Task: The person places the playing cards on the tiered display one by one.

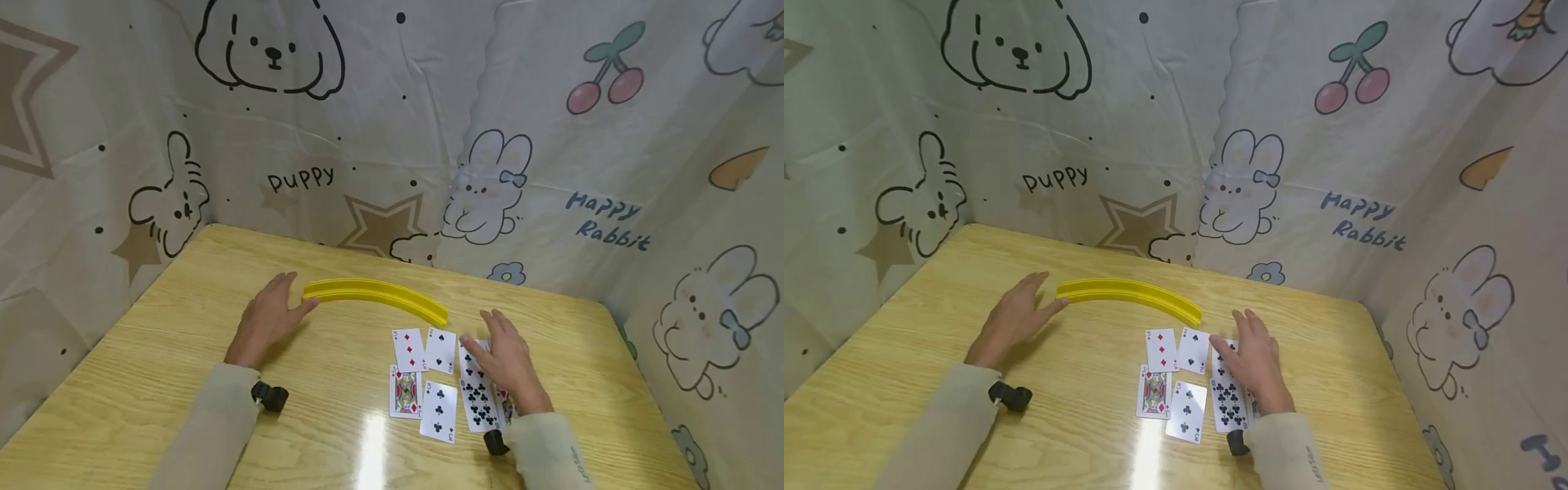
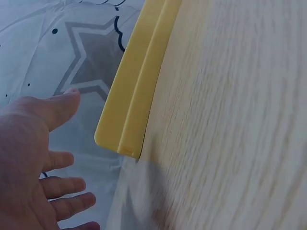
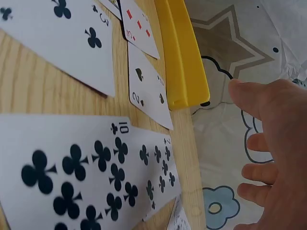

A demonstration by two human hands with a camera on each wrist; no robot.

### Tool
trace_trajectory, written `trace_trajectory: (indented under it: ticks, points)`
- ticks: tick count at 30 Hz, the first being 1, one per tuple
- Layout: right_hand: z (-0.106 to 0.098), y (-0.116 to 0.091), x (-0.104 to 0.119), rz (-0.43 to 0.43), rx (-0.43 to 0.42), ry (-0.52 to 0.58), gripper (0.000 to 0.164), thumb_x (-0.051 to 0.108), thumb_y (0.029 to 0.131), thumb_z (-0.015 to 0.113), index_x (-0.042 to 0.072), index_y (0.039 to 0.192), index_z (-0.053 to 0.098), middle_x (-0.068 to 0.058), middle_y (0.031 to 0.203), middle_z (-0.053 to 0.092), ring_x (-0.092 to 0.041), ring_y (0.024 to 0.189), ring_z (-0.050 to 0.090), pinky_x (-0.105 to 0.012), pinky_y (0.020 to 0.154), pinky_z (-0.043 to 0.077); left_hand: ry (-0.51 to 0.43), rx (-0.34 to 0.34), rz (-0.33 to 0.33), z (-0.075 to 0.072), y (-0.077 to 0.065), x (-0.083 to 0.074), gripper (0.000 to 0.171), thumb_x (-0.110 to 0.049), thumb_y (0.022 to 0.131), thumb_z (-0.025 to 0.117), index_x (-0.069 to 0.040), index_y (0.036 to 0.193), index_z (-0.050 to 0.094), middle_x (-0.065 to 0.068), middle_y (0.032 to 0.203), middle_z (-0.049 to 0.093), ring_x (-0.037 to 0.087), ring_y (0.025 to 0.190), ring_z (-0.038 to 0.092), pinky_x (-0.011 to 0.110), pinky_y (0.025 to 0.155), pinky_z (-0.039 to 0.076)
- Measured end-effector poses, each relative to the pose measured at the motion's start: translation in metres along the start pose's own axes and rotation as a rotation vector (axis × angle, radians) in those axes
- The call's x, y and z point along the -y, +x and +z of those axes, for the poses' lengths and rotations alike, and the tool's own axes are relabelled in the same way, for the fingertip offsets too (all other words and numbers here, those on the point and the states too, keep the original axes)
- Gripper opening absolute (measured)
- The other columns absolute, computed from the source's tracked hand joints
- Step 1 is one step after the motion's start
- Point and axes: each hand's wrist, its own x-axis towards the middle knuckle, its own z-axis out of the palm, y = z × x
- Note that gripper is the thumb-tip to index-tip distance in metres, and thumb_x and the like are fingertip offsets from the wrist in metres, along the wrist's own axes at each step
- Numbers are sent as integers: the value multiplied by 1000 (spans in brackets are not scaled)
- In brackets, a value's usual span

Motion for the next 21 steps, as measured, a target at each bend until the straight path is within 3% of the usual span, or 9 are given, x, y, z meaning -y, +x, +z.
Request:
trace_trajectory:
  ticks: [9,21]
  points:
    - [7,7,8,53,69,88,74,45,98,61,1,152,36,-25,155,32,-45,140,30,-62,111,26,-106,-9,-59,7,5,8,81,-50,96,62,-1,154,34,26,147,44,45,129,46,61,104,38]
    - [15,16,20,-27,28,137,63,36,96,67,-4,142,49,-27,145,45,-45,134,40,-59,109,32,-184,-43,-66,17,11,9,70,-39,97,66,-1,150,40,24,142,50,40,126,52,56,102,42]
